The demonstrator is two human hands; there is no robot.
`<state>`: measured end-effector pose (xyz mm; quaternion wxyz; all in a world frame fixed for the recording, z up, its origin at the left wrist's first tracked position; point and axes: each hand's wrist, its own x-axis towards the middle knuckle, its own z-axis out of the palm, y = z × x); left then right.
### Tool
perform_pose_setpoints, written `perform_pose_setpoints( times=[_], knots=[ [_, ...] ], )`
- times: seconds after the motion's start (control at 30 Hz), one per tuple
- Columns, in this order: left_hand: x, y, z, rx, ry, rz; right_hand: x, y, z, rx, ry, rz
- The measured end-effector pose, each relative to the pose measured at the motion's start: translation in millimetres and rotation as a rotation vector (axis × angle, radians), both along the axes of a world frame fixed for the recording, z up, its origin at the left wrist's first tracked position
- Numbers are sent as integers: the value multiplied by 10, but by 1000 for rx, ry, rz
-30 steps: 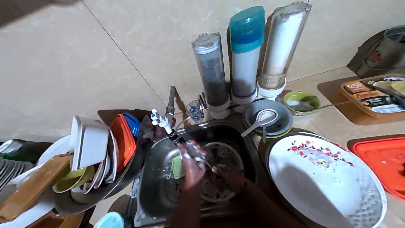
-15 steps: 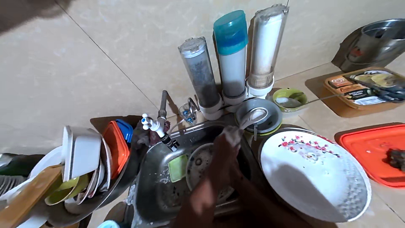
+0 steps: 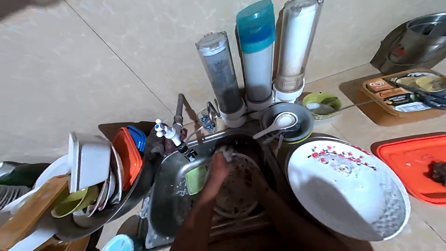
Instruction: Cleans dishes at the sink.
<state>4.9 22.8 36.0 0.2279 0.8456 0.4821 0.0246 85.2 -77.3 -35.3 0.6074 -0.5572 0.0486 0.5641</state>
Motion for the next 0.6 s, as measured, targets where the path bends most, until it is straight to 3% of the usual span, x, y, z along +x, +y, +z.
perform_pose_setpoints(
  times=[0.07,0.17,0.3,0.37,0.43,0.5,0.6],
  knots=[
    [-328,49,-383,-139,313,26,-8,17,20,-11,2,20],
    [-593,14,-904,-209,479,45,-25,37,38,-22,17,41],
    [-576,-74,-958,-253,563,26,-44,31,52,-33,-60,94],
    [-575,-93,-828,-197,524,62,-58,8,76,18,-290,236],
    [-595,-106,-688,-142,438,77,-47,-21,63,75,-792,517],
    [-640,-137,-630,-151,377,53,-67,-33,118,5,-1172,813],
    [-676,-249,-537,-119,314,18,-137,-34,183,-84,-1272,1085]
  ],
)
